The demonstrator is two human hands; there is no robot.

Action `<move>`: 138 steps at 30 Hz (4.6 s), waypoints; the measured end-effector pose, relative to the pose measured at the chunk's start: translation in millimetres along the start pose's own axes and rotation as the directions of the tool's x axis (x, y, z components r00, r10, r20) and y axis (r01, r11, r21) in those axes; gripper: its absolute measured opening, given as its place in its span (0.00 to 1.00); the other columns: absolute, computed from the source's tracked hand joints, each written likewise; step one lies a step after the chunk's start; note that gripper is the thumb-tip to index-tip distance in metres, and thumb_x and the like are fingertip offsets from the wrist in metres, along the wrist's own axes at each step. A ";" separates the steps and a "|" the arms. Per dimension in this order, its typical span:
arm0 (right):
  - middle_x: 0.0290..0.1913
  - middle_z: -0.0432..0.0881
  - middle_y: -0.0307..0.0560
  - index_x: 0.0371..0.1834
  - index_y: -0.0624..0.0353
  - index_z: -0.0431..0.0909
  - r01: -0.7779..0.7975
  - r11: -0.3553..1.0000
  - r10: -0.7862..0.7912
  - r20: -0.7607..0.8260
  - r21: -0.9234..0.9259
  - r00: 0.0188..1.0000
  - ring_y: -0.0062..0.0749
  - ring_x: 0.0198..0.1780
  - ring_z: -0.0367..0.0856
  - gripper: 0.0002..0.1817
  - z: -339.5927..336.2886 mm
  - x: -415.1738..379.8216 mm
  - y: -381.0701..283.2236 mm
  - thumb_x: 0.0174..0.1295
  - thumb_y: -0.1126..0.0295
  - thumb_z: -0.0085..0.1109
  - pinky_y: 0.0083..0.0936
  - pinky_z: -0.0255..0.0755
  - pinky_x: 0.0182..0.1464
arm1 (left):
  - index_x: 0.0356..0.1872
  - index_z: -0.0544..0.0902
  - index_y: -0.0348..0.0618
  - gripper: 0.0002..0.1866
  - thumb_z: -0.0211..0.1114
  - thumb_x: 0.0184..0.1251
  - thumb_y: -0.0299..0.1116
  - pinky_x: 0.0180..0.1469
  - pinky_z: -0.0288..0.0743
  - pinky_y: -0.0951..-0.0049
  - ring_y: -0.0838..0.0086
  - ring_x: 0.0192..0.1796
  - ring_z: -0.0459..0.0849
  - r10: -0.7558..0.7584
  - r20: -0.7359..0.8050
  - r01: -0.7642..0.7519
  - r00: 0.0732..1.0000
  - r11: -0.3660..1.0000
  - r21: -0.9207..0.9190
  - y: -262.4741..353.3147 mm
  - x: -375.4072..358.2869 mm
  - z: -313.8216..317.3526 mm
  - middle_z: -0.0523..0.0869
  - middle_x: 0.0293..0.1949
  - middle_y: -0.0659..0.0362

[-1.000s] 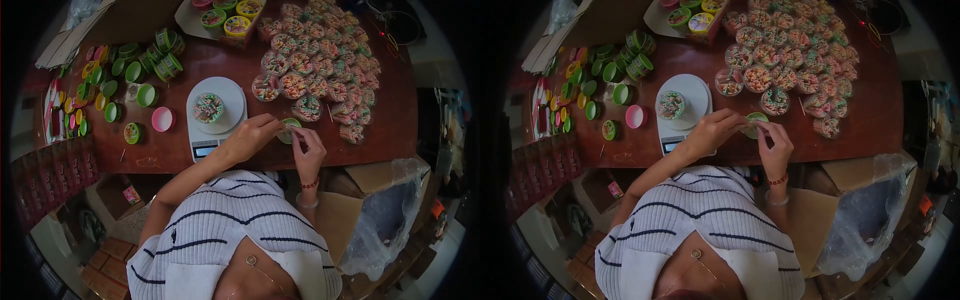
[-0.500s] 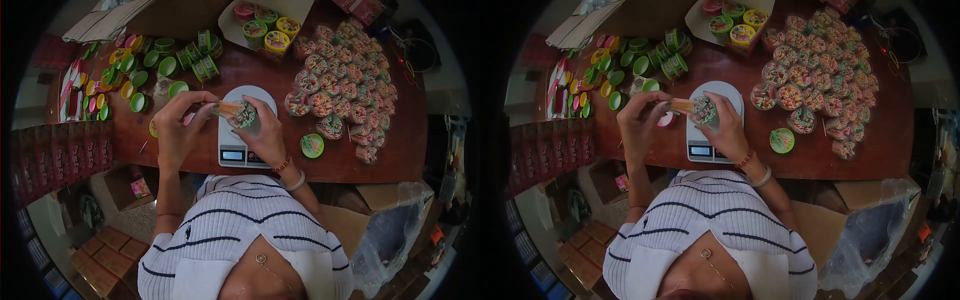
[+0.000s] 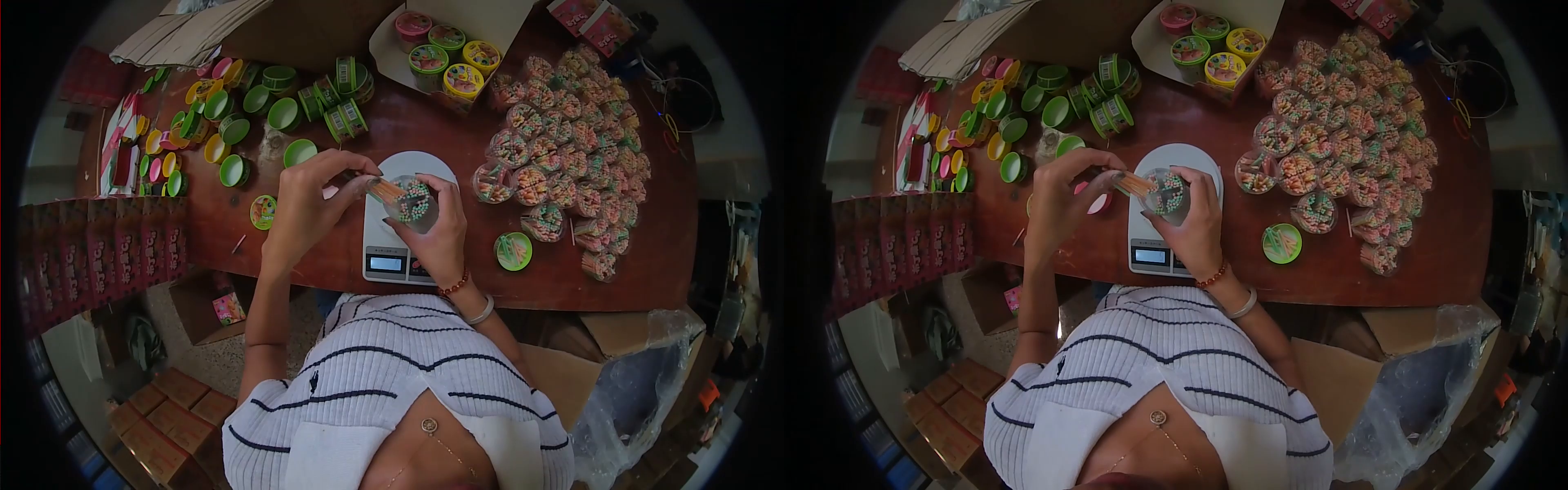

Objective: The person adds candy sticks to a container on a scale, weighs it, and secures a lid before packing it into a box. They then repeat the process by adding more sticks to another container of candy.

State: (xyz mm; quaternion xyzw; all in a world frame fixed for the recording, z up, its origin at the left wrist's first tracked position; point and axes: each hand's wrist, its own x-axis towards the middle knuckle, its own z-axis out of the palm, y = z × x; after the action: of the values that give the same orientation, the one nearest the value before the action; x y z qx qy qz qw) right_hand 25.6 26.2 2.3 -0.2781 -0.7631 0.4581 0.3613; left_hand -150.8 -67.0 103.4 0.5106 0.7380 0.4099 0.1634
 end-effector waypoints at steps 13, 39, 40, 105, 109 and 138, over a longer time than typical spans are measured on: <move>0.53 0.86 0.50 0.55 0.61 0.84 0.083 0.996 -0.084 -0.008 -0.036 0.996 0.44 0.55 0.85 0.25 -34.4 6.1 -16.8 0.52 0.76 0.81 0.36 0.79 0.59 | 0.43 0.88 0.39 0.07 0.74 0.66 0.25 0.38 0.81 0.65 0.64 0.37 0.90 0.045 0.153 -0.064 0.987 0.991 0.120 8.8 -0.3 6.1 0.89 0.38 0.54; 0.46 0.88 0.47 0.48 0.60 0.86 0.105 0.994 -0.105 -0.026 0.016 0.994 0.46 0.51 0.85 0.15 -33.3 4.4 -9.3 0.57 0.80 0.74 0.37 0.79 0.54 | 0.41 0.84 0.34 0.08 0.72 0.65 0.27 0.38 0.80 0.55 0.49 0.35 0.88 -0.036 0.138 -0.007 0.990 0.954 0.300 35.3 -7.7 22.9 0.87 0.34 0.47; 0.46 0.88 0.47 0.48 0.60 0.86 0.105 0.994 -0.104 -0.027 0.018 0.994 0.46 0.51 0.85 0.15 -33.1 4.4 -9.5 0.57 0.80 0.74 0.37 0.79 0.54 | 0.41 0.84 0.34 0.08 0.72 0.65 0.27 0.38 0.80 0.55 0.49 0.35 0.88 -0.036 0.138 -0.007 0.990 0.953 0.301 34.4 -8.2 24.8 0.87 0.34 0.47; 0.42 0.85 0.46 0.50 0.66 0.80 -0.221 0.920 0.246 -0.038 0.323 0.969 0.23 0.37 0.85 0.06 -106.0 -52.1 -50.1 0.76 0.76 0.63 0.18 0.77 0.37 | 0.43 0.87 0.37 0.08 0.75 0.66 0.24 0.40 0.84 0.69 0.64 0.36 0.91 0.042 -0.078 -0.055 0.996 0.983 -0.174 18.6 -56.1 40.6 0.90 0.38 0.52; 0.39 0.84 0.37 0.49 0.64 0.85 -0.365 0.923 0.384 -0.309 0.120 0.870 0.14 0.32 0.75 0.06 -161.6 -79.9 11.9 0.75 0.73 0.65 0.14 0.67 0.34 | 0.45 0.88 0.37 0.08 0.73 0.67 0.23 0.39 0.84 0.68 0.62 0.39 0.92 -0.123 -0.215 0.111 0.969 0.992 -0.064 -31.9 -50.0 33.2 0.91 0.40 0.51; 0.40 0.81 0.49 0.40 0.65 0.82 0.052 0.974 -0.002 0.218 -0.222 0.976 0.42 0.39 0.86 0.08 -28.2 -43.2 9.9 0.61 0.79 0.72 0.34 0.78 0.40 | 0.43 0.85 0.38 0.09 0.73 0.68 0.30 0.40 0.82 0.59 0.56 0.38 0.90 -0.135 -0.087 0.153 0.987 0.950 0.270 -54.7 -47.2 67.0 0.90 0.38 0.51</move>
State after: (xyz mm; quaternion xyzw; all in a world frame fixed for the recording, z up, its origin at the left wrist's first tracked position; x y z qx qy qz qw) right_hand 74.5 11.9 -10.4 -0.2556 -0.8488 0.3905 0.2484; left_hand -120.4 -87.3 11.9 0.4590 0.8283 0.3071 0.0950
